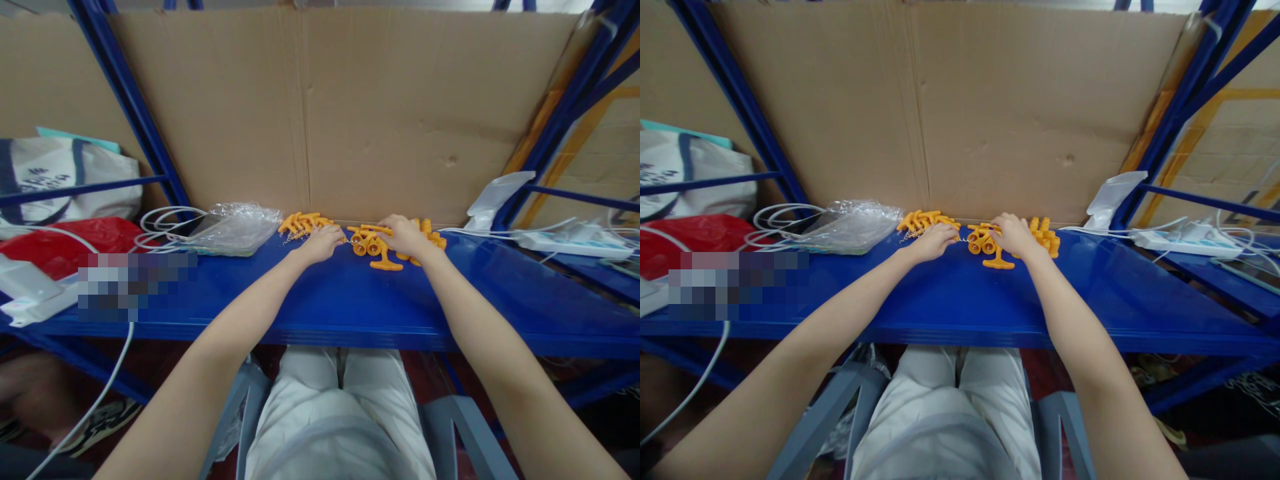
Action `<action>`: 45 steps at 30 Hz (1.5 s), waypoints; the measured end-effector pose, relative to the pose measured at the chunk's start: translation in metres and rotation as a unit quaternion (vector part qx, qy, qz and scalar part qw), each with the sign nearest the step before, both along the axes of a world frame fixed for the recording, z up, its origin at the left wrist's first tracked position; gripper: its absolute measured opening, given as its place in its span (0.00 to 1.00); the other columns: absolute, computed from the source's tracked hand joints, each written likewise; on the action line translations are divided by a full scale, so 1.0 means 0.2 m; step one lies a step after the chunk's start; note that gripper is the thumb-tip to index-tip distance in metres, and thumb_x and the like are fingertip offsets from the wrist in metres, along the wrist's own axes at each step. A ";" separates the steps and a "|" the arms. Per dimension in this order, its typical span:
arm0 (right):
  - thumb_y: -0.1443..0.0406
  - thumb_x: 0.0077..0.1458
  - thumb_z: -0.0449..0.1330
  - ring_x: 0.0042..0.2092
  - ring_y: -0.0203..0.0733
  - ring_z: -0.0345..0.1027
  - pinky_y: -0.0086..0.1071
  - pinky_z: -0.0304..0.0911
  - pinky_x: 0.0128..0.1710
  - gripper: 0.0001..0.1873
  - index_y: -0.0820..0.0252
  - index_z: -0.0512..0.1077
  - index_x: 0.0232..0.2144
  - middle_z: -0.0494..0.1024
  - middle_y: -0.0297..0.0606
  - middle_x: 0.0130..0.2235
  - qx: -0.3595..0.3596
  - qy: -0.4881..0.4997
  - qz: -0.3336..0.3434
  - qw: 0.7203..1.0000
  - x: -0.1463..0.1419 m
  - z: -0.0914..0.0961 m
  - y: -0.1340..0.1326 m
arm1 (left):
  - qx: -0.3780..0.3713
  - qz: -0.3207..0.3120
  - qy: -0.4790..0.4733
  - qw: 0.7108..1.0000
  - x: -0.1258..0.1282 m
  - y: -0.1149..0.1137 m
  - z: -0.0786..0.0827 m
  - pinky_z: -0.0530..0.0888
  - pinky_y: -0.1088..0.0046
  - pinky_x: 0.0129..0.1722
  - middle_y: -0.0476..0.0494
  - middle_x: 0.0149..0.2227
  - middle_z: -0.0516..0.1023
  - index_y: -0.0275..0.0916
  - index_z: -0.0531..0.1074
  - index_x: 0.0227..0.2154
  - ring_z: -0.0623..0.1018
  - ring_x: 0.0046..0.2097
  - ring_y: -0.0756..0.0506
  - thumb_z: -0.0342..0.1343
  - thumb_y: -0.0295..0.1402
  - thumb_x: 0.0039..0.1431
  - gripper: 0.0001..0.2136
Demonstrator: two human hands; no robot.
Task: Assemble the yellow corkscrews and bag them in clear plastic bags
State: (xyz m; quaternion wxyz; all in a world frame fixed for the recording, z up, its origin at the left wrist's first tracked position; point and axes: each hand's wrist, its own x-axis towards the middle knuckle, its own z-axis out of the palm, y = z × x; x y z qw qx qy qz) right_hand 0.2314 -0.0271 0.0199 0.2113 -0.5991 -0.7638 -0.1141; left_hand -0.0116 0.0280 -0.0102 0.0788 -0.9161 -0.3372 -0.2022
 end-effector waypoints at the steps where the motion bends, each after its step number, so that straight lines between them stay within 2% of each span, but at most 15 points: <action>1: 0.64 0.62 0.56 0.56 0.56 0.70 0.49 0.63 0.55 0.17 0.58 0.78 0.50 0.79 0.50 0.53 0.003 0.017 0.038 0.999 -0.03 -0.01 0.00 | 0.004 -0.007 -0.002 1.000 0.00 -0.01 0.00 0.67 0.60 0.55 0.38 0.49 0.78 0.39 0.76 0.43 0.73 0.54 0.39 0.48 0.28 0.66 0.12; 5: 0.64 0.63 0.56 0.47 0.46 0.76 0.41 0.67 0.51 0.13 0.61 0.79 0.43 0.82 0.46 0.45 -0.028 0.145 0.183 0.972 -0.14 -0.07 0.02 | 0.017 -0.028 -0.006 0.999 0.03 -0.02 0.00 0.66 0.60 0.56 0.37 0.51 0.77 0.39 0.76 0.46 0.73 0.54 0.40 0.46 0.28 0.66 0.14; 8: 0.61 0.64 0.56 0.34 0.40 0.76 0.34 0.71 0.39 0.11 0.60 0.77 0.37 0.82 0.41 0.34 -0.112 0.281 0.251 0.920 -0.18 -0.11 0.04 | 0.031 -0.046 -0.005 0.998 0.03 -0.02 0.00 0.67 0.61 0.54 0.37 0.49 0.77 0.39 0.76 0.47 0.73 0.53 0.40 0.45 0.27 0.66 0.15; 10: 0.58 0.61 0.60 0.28 0.37 0.73 0.31 0.71 0.34 0.10 0.60 0.75 0.34 0.81 0.37 0.28 -0.157 0.357 0.276 0.879 -0.19 -0.13 0.06 | 0.038 -0.059 -0.005 0.998 0.03 -0.01 -0.01 0.68 0.61 0.53 0.37 0.49 0.78 0.38 0.76 0.46 0.74 0.52 0.41 0.45 0.27 0.66 0.14; 13: 0.56 0.55 0.67 0.26 0.34 0.72 0.29 0.70 0.32 0.12 0.59 0.73 0.30 0.80 0.35 0.27 -0.196 0.418 0.297 0.836 -0.19 -0.15 0.06 | 0.043 -0.074 -0.011 0.996 0.02 0.00 -0.01 0.68 0.61 0.53 0.38 0.48 0.79 0.39 0.77 0.45 0.74 0.52 0.41 0.47 0.29 0.67 0.14; 17: 0.57 0.54 0.68 0.28 0.33 0.74 0.26 0.68 0.30 0.11 0.58 0.74 0.33 0.82 0.35 0.31 -0.242 0.426 0.306 0.816 -0.20 -0.17 0.05 | 0.044 -0.082 -0.019 0.995 0.03 0.01 -0.02 0.69 0.60 0.54 0.39 0.50 0.79 0.41 0.78 0.46 0.75 0.53 0.41 0.47 0.26 0.65 0.15; 22: 0.59 0.52 0.68 0.31 0.34 0.75 0.26 0.68 0.30 0.10 0.58 0.77 0.35 0.83 0.37 0.34 -0.256 0.391 0.306 0.830 -0.20 -0.20 0.07 | 0.056 -0.080 -0.030 0.995 0.03 0.00 -0.03 0.68 0.57 0.57 0.39 0.56 0.77 0.41 0.78 0.46 0.73 0.58 0.40 0.48 0.25 0.64 0.15; 25: 0.60 0.51 0.69 0.35 0.37 0.76 0.30 0.71 0.37 0.09 0.58 0.78 0.33 0.83 0.36 0.35 -0.209 0.388 0.310 0.842 -0.20 -0.22 0.10 | 0.077 -0.073 -0.073 0.992 0.03 -0.01 -0.02 0.68 0.55 0.60 0.37 0.60 0.73 0.40 0.73 0.53 0.71 0.61 0.39 0.50 0.26 0.63 0.18; 27: 0.60 0.52 0.68 0.39 0.39 0.77 0.34 0.73 0.43 0.08 0.57 0.78 0.33 0.83 0.36 0.37 -0.167 0.388 0.306 0.853 -0.20 -0.22 0.12 | 0.088 -0.067 -0.107 0.988 0.03 -0.02 -0.01 0.68 0.54 0.60 0.36 0.62 0.72 0.40 0.71 0.55 0.71 0.62 0.39 0.50 0.27 0.63 0.18; 31: 0.63 0.55 0.64 0.43 0.42 0.78 0.39 0.72 0.49 0.06 0.58 0.79 0.34 0.84 0.39 0.40 -0.085 0.356 0.271 0.890 -0.18 -0.22 0.15 | 0.100 -0.069 -0.144 0.982 0.03 -0.03 0.01 0.68 0.53 0.60 0.35 0.57 0.75 0.38 0.75 0.43 0.73 0.59 0.39 0.49 0.31 0.66 0.11; 34: 0.65 0.57 0.62 0.44 0.44 0.78 0.40 0.71 0.50 0.06 0.59 0.79 0.36 0.84 0.41 0.41 -0.043 0.327 0.253 0.910 -0.17 -0.22 0.16 | 0.101 -0.094 -0.136 0.981 0.04 -0.04 0.00 0.70 0.53 0.58 0.35 0.55 0.76 0.38 0.77 0.35 0.74 0.57 0.38 0.51 0.35 0.66 0.11; 39: 0.66 0.60 0.58 0.45 0.45 0.79 0.40 0.72 0.49 0.10 0.59 0.80 0.38 0.84 0.42 0.43 -0.010 0.290 0.233 0.928 -0.17 -0.22 0.16 | 0.088 -0.139 -0.113 0.980 0.07 -0.04 -0.03 0.72 0.56 0.56 0.37 0.53 0.77 0.39 0.79 0.35 0.76 0.55 0.39 0.54 0.35 0.65 0.10; 45: 0.69 0.61 0.55 0.49 0.46 0.78 0.41 0.70 0.53 0.14 0.57 0.81 0.40 0.84 0.41 0.46 0.012 0.212 0.195 0.957 -0.16 -0.21 0.14 | 0.065 -0.149 -0.133 0.978 0.08 0.00 -0.05 0.72 0.55 0.56 0.38 0.52 0.78 0.39 0.79 0.35 0.76 0.54 0.40 0.54 0.33 0.65 0.09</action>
